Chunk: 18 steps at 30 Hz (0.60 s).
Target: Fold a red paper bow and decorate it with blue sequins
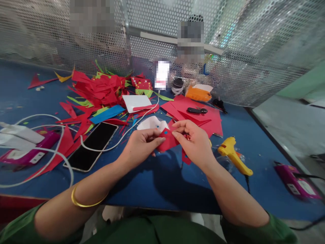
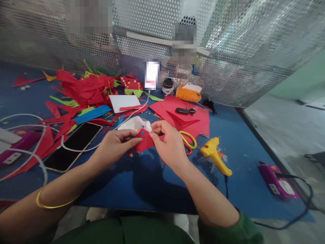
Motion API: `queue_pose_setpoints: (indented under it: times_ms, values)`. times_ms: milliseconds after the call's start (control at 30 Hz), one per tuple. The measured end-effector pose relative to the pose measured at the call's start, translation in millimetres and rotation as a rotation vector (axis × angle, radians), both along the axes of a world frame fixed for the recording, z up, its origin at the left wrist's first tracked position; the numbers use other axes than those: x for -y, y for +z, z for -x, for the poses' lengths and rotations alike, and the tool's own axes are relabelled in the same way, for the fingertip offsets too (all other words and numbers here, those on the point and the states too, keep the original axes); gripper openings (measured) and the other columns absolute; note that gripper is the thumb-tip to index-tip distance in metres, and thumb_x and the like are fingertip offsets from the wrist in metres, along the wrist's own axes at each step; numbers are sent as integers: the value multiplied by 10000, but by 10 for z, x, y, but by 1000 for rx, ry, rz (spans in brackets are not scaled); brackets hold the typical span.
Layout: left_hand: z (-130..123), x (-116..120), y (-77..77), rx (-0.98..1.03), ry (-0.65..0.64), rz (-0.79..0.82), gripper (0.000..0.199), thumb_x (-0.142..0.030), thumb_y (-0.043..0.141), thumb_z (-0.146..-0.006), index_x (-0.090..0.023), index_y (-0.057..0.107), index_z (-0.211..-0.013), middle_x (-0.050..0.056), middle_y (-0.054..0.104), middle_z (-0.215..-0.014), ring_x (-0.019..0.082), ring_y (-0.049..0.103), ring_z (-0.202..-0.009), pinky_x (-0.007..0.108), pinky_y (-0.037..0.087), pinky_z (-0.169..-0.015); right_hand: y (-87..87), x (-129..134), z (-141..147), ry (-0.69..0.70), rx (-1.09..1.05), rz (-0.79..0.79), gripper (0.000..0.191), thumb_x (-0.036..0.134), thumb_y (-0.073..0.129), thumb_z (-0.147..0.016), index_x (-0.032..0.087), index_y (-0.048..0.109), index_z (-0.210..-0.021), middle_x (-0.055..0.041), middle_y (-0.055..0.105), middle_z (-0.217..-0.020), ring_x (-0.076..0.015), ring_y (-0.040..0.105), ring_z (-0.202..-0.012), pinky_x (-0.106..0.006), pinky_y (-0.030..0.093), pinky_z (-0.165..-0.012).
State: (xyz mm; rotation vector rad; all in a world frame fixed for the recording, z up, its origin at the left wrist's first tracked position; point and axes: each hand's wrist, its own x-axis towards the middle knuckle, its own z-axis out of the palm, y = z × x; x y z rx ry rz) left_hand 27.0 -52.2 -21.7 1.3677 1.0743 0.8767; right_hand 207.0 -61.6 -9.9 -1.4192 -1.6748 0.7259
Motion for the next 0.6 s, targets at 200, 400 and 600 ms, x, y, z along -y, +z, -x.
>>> queue_pose_setpoints:
  times_ms: [200, 400, 600]
  values:
    - [7, -17, 32, 86, 105, 54, 206, -349, 746, -788, -154, 698, -834, 17, 709, -676, 149, 698, -574, 169, 469, -414, 183, 25, -121, -86, 149, -309, 181, 268, 588, -910, 233, 609, -1086, -55, 737, -1065, -195, 693, -966, -381, 517, -913]
    - [31, -59, 32, 147, 189, 59, 178, -318, 752, -784, -163, 679, -829, 1, 698, -721, 140, 710, -566, 160, 450, -392, 368, 397, -789, -422, 608, -388, 309, 417, 573, -919, 251, 626, -1174, -109, 722, -1089, -326, 663, -1043, -519, 469, -932]
    - [49, -101, 3, 207, 202, 108, 135, -278, 717, -796, -164, 683, -860, 11, 695, -734, 121, 691, -540, 169, 436, -389, -155, 714, -1694, -429, 1005, -112, 386, 589, 582, -866, 250, 700, -1008, -230, 697, -1059, -427, 674, -898, -563, 463, -727]
